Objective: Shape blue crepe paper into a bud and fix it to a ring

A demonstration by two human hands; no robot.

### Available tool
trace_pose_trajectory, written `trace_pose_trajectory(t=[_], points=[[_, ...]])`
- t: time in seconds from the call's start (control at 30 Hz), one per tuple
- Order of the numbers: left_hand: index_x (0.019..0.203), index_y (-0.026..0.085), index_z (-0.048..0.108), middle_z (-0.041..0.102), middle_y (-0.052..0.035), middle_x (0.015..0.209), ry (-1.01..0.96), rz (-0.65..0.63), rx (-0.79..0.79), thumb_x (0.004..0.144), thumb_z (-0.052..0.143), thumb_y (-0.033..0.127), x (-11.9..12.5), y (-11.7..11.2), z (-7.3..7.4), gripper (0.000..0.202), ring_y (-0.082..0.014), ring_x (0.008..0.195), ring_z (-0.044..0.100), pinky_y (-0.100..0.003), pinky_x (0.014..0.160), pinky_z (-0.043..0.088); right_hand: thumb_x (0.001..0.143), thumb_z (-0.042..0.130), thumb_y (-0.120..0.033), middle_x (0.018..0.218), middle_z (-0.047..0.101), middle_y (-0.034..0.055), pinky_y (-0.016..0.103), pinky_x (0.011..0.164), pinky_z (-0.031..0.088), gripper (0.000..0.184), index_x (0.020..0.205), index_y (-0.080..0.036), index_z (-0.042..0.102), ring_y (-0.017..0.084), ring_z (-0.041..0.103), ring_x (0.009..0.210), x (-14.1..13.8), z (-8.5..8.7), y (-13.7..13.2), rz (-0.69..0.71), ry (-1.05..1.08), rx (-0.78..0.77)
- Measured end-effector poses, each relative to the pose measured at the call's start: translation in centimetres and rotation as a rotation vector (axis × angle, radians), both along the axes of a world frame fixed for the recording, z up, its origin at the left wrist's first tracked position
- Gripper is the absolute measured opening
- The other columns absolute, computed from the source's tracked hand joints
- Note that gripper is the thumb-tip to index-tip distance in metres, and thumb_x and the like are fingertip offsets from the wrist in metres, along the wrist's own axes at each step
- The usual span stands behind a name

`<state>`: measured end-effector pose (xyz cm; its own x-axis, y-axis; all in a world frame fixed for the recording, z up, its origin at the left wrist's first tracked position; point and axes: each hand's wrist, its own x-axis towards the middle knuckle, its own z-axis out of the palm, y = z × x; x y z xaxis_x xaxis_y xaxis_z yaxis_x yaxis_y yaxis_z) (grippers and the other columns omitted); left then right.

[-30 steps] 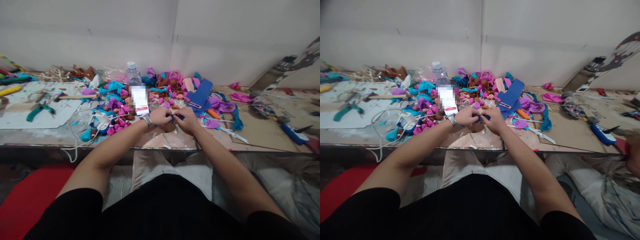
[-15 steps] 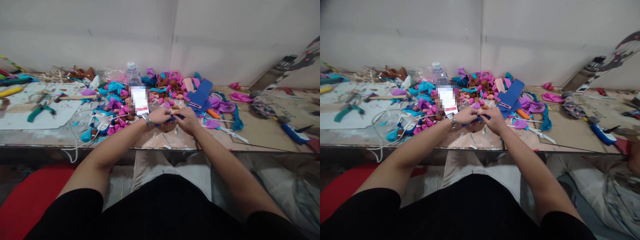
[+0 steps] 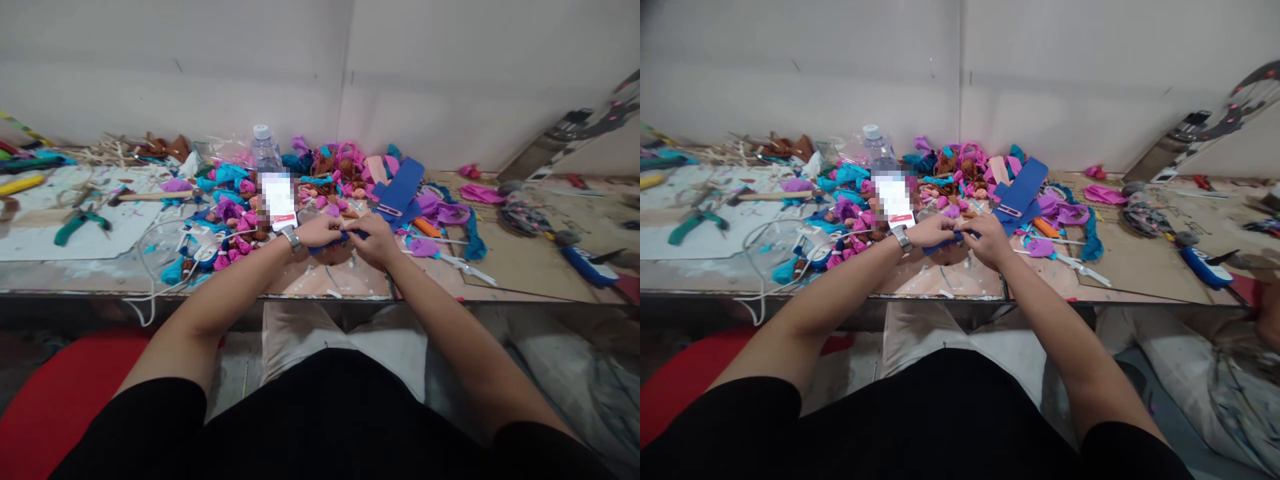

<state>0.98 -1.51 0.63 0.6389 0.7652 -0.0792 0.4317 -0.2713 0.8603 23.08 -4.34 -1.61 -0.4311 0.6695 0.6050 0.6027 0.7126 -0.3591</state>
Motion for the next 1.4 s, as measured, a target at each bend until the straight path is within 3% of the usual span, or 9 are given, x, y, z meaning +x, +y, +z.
trace_pose_trajectory(t=[0.2,0.4,0.63,0.83,1.0,1.13,1.4], points=[[0.091,0.015,0.069,0.080,-0.0070,0.088,-0.018,0.015,-0.063,0.091,0.055,0.025,0.0,-0.1,0.2,0.016,-0.0170,0.070,0.076,-0.027,0.065,0.060,0.093,0.067,-0.029,0.099,0.084,0.0062,0.048,0.092,0.050,0.013,0.095,-0.028,0.081,0.029,0.072,0.098,-0.1,0.0,0.0,0.012,0.022,-0.001],[0.092,0.016,0.066,0.079,-0.0064,0.081,-0.072,0.026,-0.146,0.098,0.051,0.031,0.0,0.0,0.0,0.022,-0.0170,0.066,0.075,-0.026,0.061,0.058,0.094,0.068,-0.029,0.097,0.084,0.0062,0.047,0.091,0.050,0.012,0.092,-0.026,0.080,0.028,0.074,0.097,-0.1,0.1,-0.1,0.069,0.054,0.066],[0.091,0.016,0.065,0.079,-0.0067,0.080,-0.064,0.015,-0.123,0.101,0.056,0.042,0.1,0.2,-0.6,0.029,-0.0171,0.068,0.076,-0.025,0.062,0.058,0.095,0.069,-0.033,0.102,0.084,0.0075,0.049,0.094,0.048,0.012,0.096,-0.026,0.079,0.031,0.072,0.101,-0.1,0.2,-0.3,0.001,0.000,-0.008],[0.089,0.016,0.068,0.078,-0.0058,0.081,-0.036,-0.032,0.047,0.102,0.055,0.050,-0.2,0.2,-0.5,0.038,-0.0155,0.069,0.073,-0.025,0.065,0.055,0.095,0.068,-0.032,0.099,0.083,0.0080,0.049,0.091,0.047,0.012,0.096,-0.026,0.079,0.031,0.071,0.099,-0.1,-0.1,-0.1,-0.015,-0.010,0.011],[0.083,0.016,0.071,0.075,-0.0044,0.078,0.068,-0.020,0.281,0.101,0.055,0.048,-0.3,0.1,0.0,0.040,-0.0148,0.072,0.067,-0.026,0.068,0.048,0.096,0.069,-0.031,0.101,0.082,0.0085,0.050,0.093,0.046,0.012,0.098,-0.026,0.079,0.032,0.070,0.102,0.0,-0.3,0.1,-0.041,-0.033,-0.023],[0.089,0.016,0.078,0.076,-0.0047,0.082,0.148,0.038,0.462,0.099,0.057,0.042,-0.2,-0.2,0.3,0.034,-0.0164,0.076,0.064,-0.028,0.071,0.044,0.098,0.068,-0.032,0.102,0.082,0.0091,0.049,0.092,0.046,0.013,0.099,-0.025,0.079,0.032,0.069,0.103,0.1,-0.5,0.4,-0.047,-0.037,-0.014],[0.098,0.018,0.083,0.079,-0.0053,0.087,0.183,0.107,0.559,0.098,0.061,0.043,0.0,-0.6,0.5,0.033,-0.0187,0.080,0.066,-0.031,0.072,0.040,0.098,0.068,-0.032,0.105,0.081,0.0102,0.050,0.096,0.046,0.013,0.098,-0.024,0.078,0.032,0.069,0.106,0.1,-0.7,0.5,-0.047,-0.013,-0.025]])
